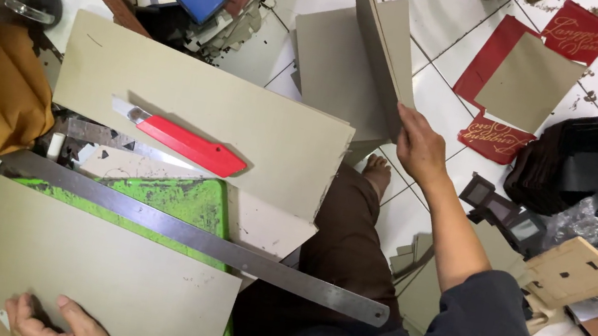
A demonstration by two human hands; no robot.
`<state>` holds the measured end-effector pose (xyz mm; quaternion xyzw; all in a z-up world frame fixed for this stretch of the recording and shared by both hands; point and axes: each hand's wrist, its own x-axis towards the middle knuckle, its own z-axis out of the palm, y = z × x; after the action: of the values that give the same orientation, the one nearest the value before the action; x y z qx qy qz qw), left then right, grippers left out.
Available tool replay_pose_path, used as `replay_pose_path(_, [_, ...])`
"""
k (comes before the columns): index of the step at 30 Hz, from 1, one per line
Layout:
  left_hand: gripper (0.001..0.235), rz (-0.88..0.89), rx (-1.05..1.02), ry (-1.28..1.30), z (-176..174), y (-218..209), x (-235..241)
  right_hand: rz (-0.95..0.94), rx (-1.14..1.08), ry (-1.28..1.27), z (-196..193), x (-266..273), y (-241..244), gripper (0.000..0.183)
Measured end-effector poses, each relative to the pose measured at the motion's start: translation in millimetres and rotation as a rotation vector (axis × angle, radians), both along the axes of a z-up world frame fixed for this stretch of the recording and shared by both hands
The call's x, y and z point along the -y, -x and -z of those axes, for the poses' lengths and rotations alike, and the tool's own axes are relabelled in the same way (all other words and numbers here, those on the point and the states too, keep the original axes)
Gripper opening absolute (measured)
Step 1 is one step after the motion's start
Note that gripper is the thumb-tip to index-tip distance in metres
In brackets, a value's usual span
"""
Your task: Cutting grey material sheets into smaller pieces using a utility knife and a metal ruler
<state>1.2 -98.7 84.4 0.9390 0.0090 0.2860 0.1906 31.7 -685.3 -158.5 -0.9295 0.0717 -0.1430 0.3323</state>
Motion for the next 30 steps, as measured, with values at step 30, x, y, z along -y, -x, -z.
replay_pose_path(30, [0.036,0.002,-0.053,-0.051,-7,2,3,0.162,-0.107,0.438,33,-15,-5,0.083])
